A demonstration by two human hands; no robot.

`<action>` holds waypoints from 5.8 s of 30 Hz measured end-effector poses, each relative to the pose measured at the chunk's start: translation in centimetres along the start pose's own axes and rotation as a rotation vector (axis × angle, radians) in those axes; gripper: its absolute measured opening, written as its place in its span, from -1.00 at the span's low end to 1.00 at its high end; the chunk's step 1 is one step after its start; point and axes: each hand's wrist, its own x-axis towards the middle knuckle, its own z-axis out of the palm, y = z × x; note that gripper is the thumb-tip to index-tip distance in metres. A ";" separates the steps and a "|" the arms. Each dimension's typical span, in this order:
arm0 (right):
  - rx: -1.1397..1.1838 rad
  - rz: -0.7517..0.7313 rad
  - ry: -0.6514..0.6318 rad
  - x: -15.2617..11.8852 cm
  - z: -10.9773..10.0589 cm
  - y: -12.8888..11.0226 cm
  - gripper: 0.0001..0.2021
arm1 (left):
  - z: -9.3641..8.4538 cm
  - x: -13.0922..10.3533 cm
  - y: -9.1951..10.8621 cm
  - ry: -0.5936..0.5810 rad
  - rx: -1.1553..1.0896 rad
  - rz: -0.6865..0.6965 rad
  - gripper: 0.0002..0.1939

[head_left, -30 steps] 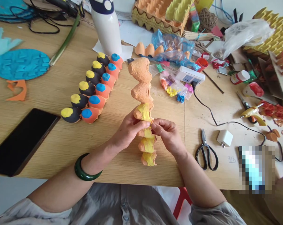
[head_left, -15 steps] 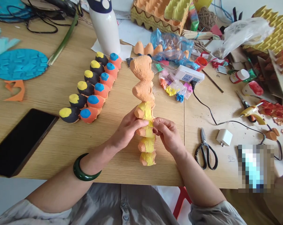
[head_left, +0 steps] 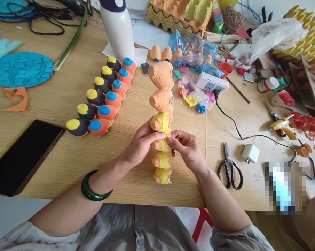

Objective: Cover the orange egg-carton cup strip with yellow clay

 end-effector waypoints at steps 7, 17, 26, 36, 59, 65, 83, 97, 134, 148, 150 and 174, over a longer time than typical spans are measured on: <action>0.081 -0.022 -0.043 -0.2 0.1 0.2 -0.54 | 0.4 0.1 0.6 0.037 -0.026 -0.029 -0.70; 0.042 0.003 -0.030 0.1 0.1 0.4 -0.63 | 0.2 0.1 0.3 0.019 -0.014 0.030 -0.82; 0.126 -0.017 -0.122 -0.1 -0.5 0.3 -0.74 | 0.5 0.0 0.7 0.069 0.005 -0.008 -0.81; 0.077 -0.034 -0.069 -0.5 0.1 0.1 -0.65 | 0.2 -0.2 0.5 0.067 0.065 0.068 -0.88; -0.045 0.045 0.005 -0.2 -0.1 -0.5 -0.54 | -1.2 -0.1 -1.3 -0.112 0.191 0.137 -0.63; 0.017 -0.016 -0.018 -0.1 -0.3 0.1 -0.53 | -0.7 -0.2 -0.8 -0.076 0.111 0.041 -0.70; 0.000 -0.030 0.033 -0.2 0.0 0.4 -0.51 | -0.2 -0.2 -0.2 -0.021 0.068 -0.029 -0.85; 0.097 0.069 0.186 -0.1 -0.4 0.4 -0.49 | 0.3 0.0 0.0 -0.101 -0.081 -0.025 -0.85; 0.026 -0.029 0.071 -0.5 -1.0 0.2 -0.59 | -0.2 0.3 0.2 -0.189 -0.184 -0.037 -0.76; 0.129 -0.015 0.107 -0.3 -0.6 0.5 -0.64 | -0.2 0.6 0.2 -0.227 -0.292 -0.105 -0.62; 0.158 -0.001 0.115 -0.2 -0.6 0.2 -0.63 | -0.2 0.7 0.2 -0.221 -0.299 -0.113 -0.64; 0.095 0.001 0.144 -0.3 -1.1 0.4 -0.61 | -0.6 0.9 -0.3 -0.230 -0.291 -0.140 -0.79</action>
